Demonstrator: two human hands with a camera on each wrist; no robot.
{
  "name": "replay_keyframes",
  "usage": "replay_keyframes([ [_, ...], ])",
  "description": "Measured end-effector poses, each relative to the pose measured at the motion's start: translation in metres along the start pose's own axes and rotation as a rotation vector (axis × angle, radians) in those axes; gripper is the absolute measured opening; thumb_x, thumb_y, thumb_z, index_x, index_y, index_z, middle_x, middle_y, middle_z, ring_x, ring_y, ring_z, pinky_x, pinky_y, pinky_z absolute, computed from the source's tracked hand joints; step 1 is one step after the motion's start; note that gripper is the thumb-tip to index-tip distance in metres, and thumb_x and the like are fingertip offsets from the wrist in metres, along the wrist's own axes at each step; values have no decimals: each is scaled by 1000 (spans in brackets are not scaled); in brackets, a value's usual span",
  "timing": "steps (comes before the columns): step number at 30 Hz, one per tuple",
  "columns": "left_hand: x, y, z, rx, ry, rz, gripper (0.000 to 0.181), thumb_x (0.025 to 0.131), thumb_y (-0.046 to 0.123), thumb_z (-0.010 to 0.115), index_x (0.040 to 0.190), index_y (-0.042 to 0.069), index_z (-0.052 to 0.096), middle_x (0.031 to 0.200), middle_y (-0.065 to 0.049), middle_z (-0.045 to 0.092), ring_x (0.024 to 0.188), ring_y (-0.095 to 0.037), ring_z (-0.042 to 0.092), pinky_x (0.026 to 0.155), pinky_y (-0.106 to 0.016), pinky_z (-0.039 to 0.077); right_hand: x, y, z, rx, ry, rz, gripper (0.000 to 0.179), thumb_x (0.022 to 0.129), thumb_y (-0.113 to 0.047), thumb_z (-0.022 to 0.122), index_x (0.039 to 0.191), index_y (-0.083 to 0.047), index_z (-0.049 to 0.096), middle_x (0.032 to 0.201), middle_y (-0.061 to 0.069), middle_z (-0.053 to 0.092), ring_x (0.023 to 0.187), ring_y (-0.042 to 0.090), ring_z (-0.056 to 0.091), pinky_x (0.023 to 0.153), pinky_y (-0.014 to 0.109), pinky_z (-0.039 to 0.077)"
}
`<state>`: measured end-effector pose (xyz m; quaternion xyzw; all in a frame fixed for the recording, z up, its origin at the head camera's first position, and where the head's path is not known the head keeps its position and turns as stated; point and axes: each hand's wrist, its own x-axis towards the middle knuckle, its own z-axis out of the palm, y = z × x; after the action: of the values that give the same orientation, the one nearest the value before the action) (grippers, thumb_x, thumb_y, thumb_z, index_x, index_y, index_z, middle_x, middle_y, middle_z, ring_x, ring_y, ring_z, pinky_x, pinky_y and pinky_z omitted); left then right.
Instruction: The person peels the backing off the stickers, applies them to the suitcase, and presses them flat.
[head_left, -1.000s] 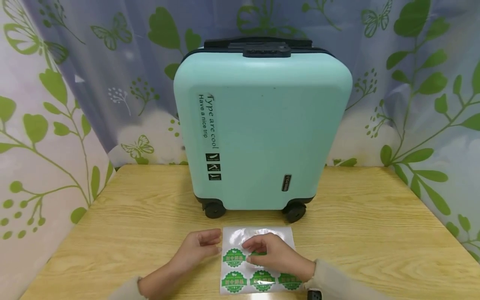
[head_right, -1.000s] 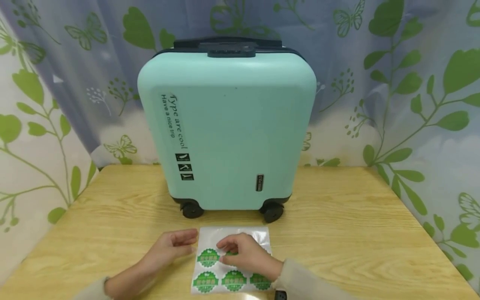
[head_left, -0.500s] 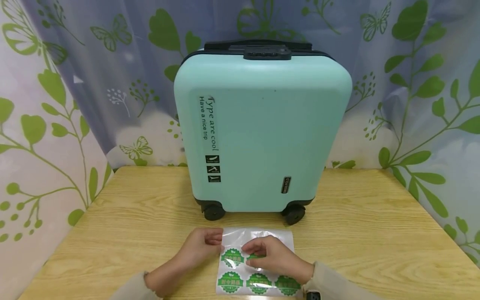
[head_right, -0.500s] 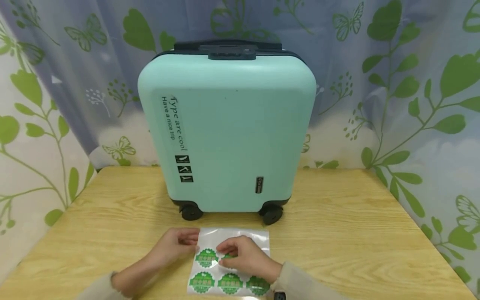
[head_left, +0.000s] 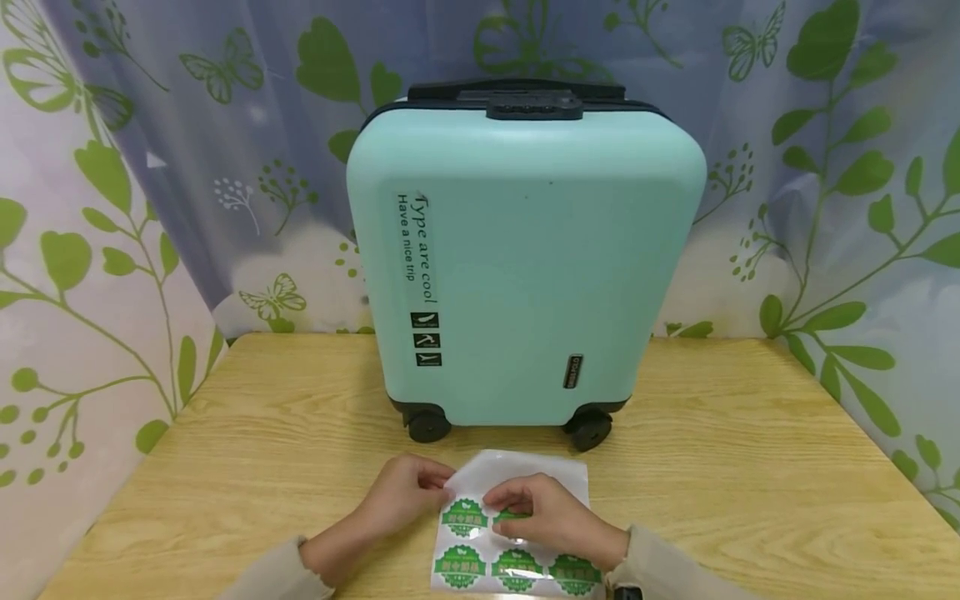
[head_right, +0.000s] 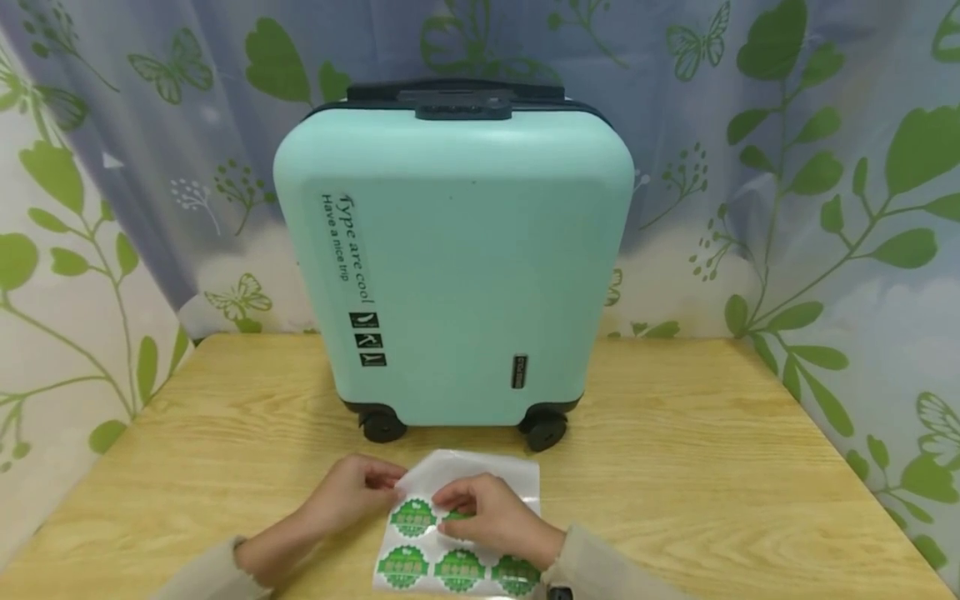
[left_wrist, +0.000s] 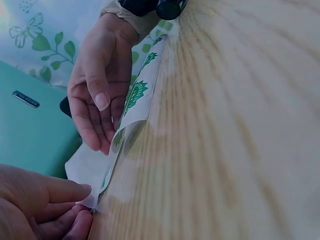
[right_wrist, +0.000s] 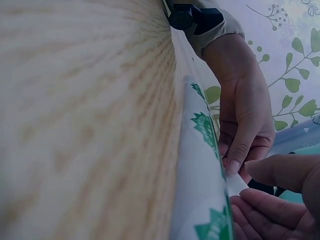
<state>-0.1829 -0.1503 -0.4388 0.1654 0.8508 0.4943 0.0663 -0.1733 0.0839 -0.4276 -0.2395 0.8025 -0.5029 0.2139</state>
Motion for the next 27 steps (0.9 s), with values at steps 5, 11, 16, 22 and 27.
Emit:
replay_keyframes([
  [5,2,1,1,31,19,10,13,79,1,69,91,1,74,77,-4,71,71,-11,62,63,-22,51,-1,-1,0,-9,14,-24,25,84,-8,70,108,-2,68,106,8,67,93,19,62,80,23,50],
  [11,2,11,3,-41,-11,-43,11,84,10,69,89,2,74,78,-5,71,69,-8,60,60,-22,50,-3,-3,-1,13,66,-63,24,84,-9,70,107,-1,68,106,10,68,98,23,63,83,26,51],
  [16,4,21,6,-125,-45,-106,17,87,14,67,92,-1,73,79,-6,70,68,-8,56,59,-22,48,-4,-6,-1,-7,125,-79,26,84,-12,71,109,-4,68,107,10,68,100,26,63,83,32,52],
  [22,6,26,8,-255,-73,-177,23,89,13,64,97,-8,70,79,-7,69,66,-7,58,62,-23,52,-6,-6,-2,-70,227,-115,24,83,-16,72,106,-10,70,107,3,69,98,20,64,83,28,51],
  [27,9,28,10,-336,-93,-195,27,90,15,63,100,-10,68,74,-1,66,65,-7,57,63,-23,52,-8,-8,-3,-76,277,-164,23,84,-16,72,106,-10,70,107,3,68,98,21,64,82,27,52],
])
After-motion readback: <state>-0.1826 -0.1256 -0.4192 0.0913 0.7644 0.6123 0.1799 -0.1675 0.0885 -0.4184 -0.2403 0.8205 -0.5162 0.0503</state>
